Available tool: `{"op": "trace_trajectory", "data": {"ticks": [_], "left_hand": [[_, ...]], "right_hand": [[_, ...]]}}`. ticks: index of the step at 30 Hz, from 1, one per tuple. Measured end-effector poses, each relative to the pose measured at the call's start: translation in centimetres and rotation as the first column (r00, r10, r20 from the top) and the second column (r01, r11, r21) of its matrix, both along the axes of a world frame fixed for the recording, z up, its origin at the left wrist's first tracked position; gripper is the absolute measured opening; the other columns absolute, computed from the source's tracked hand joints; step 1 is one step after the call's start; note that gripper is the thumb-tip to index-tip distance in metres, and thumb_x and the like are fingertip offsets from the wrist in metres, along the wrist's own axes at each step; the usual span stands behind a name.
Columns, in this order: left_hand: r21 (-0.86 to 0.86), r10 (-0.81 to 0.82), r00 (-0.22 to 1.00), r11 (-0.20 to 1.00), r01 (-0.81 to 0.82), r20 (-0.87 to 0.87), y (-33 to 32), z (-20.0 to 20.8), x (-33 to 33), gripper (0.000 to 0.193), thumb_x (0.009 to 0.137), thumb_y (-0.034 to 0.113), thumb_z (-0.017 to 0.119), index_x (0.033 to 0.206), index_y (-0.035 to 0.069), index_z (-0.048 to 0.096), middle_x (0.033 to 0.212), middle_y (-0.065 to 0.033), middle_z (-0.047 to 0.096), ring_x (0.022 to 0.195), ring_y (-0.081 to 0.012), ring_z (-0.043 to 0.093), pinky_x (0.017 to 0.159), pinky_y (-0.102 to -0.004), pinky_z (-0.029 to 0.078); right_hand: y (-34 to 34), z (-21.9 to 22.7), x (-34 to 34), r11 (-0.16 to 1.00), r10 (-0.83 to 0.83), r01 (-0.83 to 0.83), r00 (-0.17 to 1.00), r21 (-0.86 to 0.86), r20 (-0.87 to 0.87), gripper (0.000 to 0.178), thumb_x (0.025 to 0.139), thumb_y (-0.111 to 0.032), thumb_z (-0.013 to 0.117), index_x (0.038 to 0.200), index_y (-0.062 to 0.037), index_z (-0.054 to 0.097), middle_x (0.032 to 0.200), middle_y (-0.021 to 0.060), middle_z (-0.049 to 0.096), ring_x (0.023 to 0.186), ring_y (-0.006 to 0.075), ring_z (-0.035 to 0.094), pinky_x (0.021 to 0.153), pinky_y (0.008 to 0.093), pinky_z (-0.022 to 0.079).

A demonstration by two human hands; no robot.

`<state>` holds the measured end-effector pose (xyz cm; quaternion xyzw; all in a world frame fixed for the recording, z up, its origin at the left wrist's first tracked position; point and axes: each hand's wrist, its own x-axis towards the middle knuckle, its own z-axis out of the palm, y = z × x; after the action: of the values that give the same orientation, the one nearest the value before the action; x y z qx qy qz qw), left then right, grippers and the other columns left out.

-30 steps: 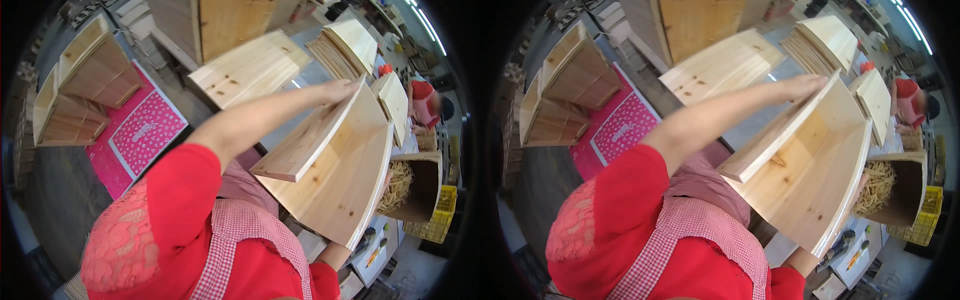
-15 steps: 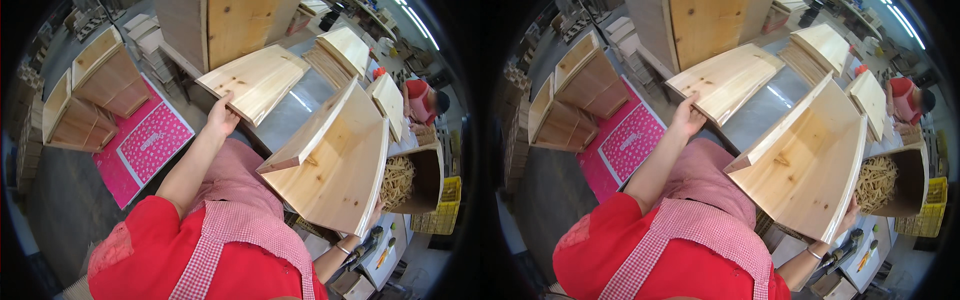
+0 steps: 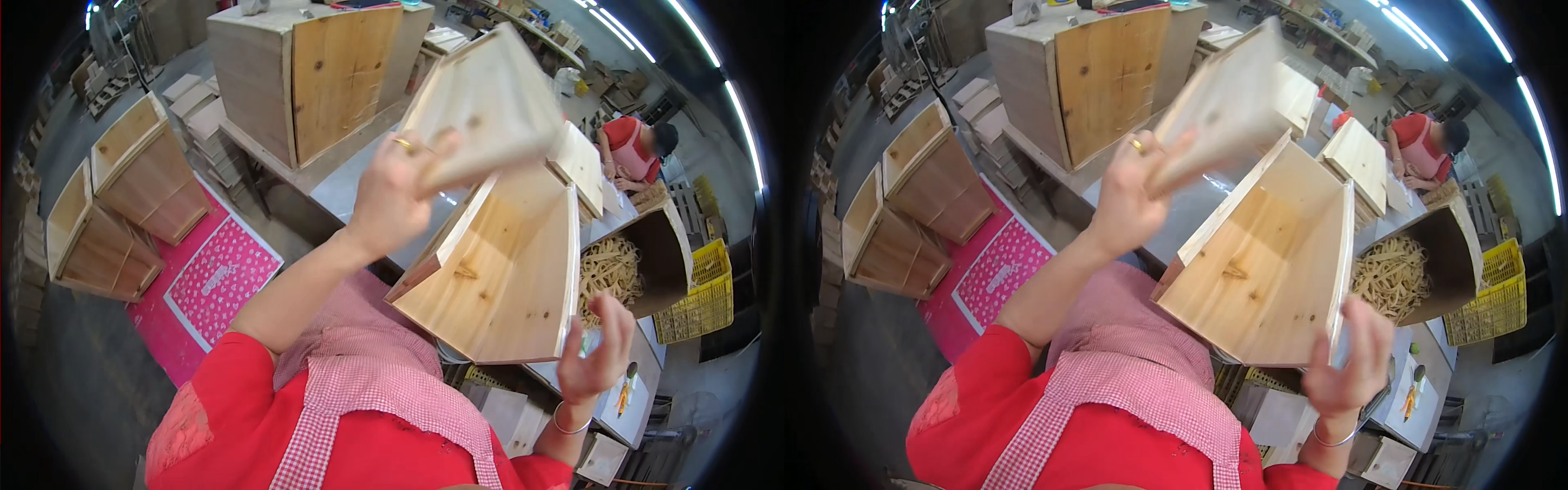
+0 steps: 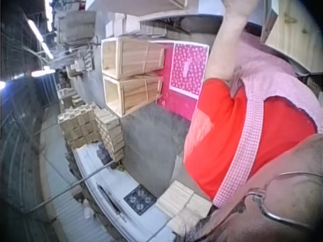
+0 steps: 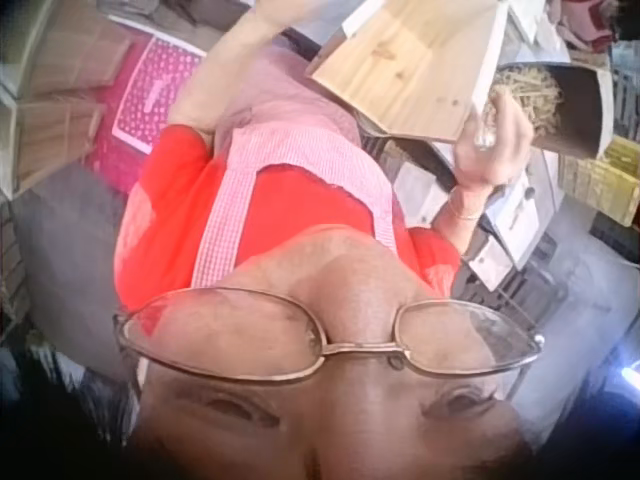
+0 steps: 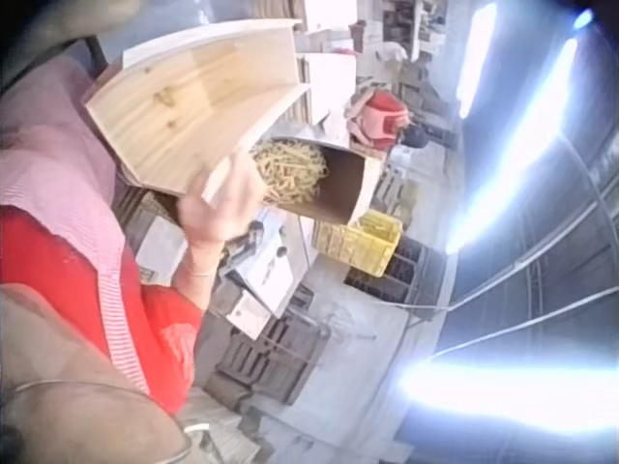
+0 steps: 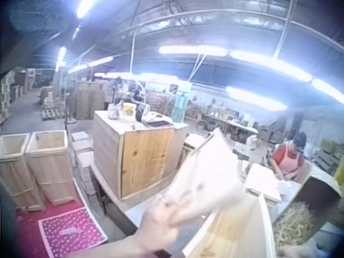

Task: Assembling wooden storage boxes by applying glue to wooden panels, joining them together, and securing the structure with rubber bands.

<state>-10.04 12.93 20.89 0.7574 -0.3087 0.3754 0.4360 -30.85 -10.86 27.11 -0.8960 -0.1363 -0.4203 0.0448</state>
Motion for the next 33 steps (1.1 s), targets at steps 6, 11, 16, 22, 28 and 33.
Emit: {"op": "trace_trajectory", "data": {"ticks": [6, 11, 16, 22, 28, 33], "left_hand": [[0.350, -0.112, 0.889, 0.935, -0.057, 0.444, -3.7, 4.7, -3.8, 0.038, 0.081, 0.019, 0.058, 0.117, 0.008, 0.066, 0.093, -0.0019, 0.061, 0.085, -0.0188, 0.056, 0.068, -0.0310, 0.046], [0.422, -0.151, 0.906, 0.906, -0.032, 0.394, -6.9, 5.2, -5.9, 0.035, 0.080, 0.018, 0.059, 0.112, 0.006, 0.066, 0.097, -0.0046, 0.063, 0.089, -0.0191, 0.056, 0.074, -0.0326, 0.043], [0.296, -0.322, 0.936, 0.916, 0.271, 0.139, -3.1, 2.8, -7.1, 0.063, 0.074, 0.030, 0.077, 0.129, 0.004, 0.060, 0.109, -0.0106, 0.059, 0.105, -0.0247, 0.054, 0.096, -0.0375, 0.039], [0.022, -0.488, 0.799, 0.849, 0.528, -0.350, 1.5, -3.5, -3.1, 0.071, 0.077, 0.018, 0.082, 0.139, 0.001, 0.052, 0.113, -0.0098, 0.052, 0.110, -0.0238, 0.052, 0.098, -0.0342, 0.043], [-0.192, -0.673, 0.560, 0.706, 0.682, -0.483, 1.3, -4.7, -2.2, 0.066, 0.081, 0.017, 0.079, 0.140, 0.005, 0.052, 0.110, -0.0073, 0.051, 0.100, -0.0190, 0.053, 0.091, -0.0314, 0.047], [-0.246, -0.714, 0.534, 0.676, 0.695, -0.453, 1.3, -4.9, -2.2, 0.059, 0.083, 0.011, 0.077, 0.138, 0.005, 0.055, 0.112, -0.0071, 0.052, 0.102, -0.0178, 0.055, 0.091, -0.0306, 0.049]], "right_hand": [[6.9, 6.0, 3.8, 0.834, -0.266, 0.154, 0.954, -0.529, -0.142, 0.071, 0.068, -0.005, 0.076, 0.135, -0.0004, 0.053, 0.116, 0.0129, 0.056, 0.100, 0.0288, 0.057, 0.086, 0.0390, 0.046], [2.6, 4.1, 4.5, 0.771, -0.392, 0.272, 0.916, -0.576, -0.091, 0.042, 0.077, -0.001, 0.059, 0.119, 0.0014, 0.058, 0.090, 0.0110, 0.053, 0.080, 0.0268, 0.058, 0.065, 0.0367, 0.047], [0.4, 1.1, 1.8, 0.801, -0.436, 0.256, 0.869, -0.540, -0.235, 0.044, 0.076, -0.003, 0.059, 0.120, 0.0003, 0.058, 0.090, 0.0121, 0.053, 0.082, 0.0279, 0.057, 0.068, 0.0382, 0.047], [0.2, -0.9, 1.4, 0.835, -0.422, 0.251, 0.864, -0.490, -0.276, 0.043, 0.076, -0.003, 0.058, 0.119, 0.0001, 0.059, 0.089, 0.0113, 0.054, 0.083, 0.0273, 0.058, 0.070, 0.0366, 0.047], [0.5, -1.7, 2.2, 0.865, -0.371, 0.212, 0.880, -0.455, -0.297, 0.045, 0.073, -0.001, 0.059, 0.117, 0.0005, 0.060, 0.089, 0.0117, 0.055, 0.081, 0.0273, 0.058, 0.069, 0.0371, 0.047], [0.6, -2.2, 2.4, 0.878, -0.351, 0.200, 0.887, -0.436, -0.300, 0.045, 0.071, 0.000, 0.060, 0.117, 0.0005, 0.060, 0.088, 0.0118, 0.055, 0.080, 0.0275, 0.058, 0.070, 0.0374, 0.046]]}}
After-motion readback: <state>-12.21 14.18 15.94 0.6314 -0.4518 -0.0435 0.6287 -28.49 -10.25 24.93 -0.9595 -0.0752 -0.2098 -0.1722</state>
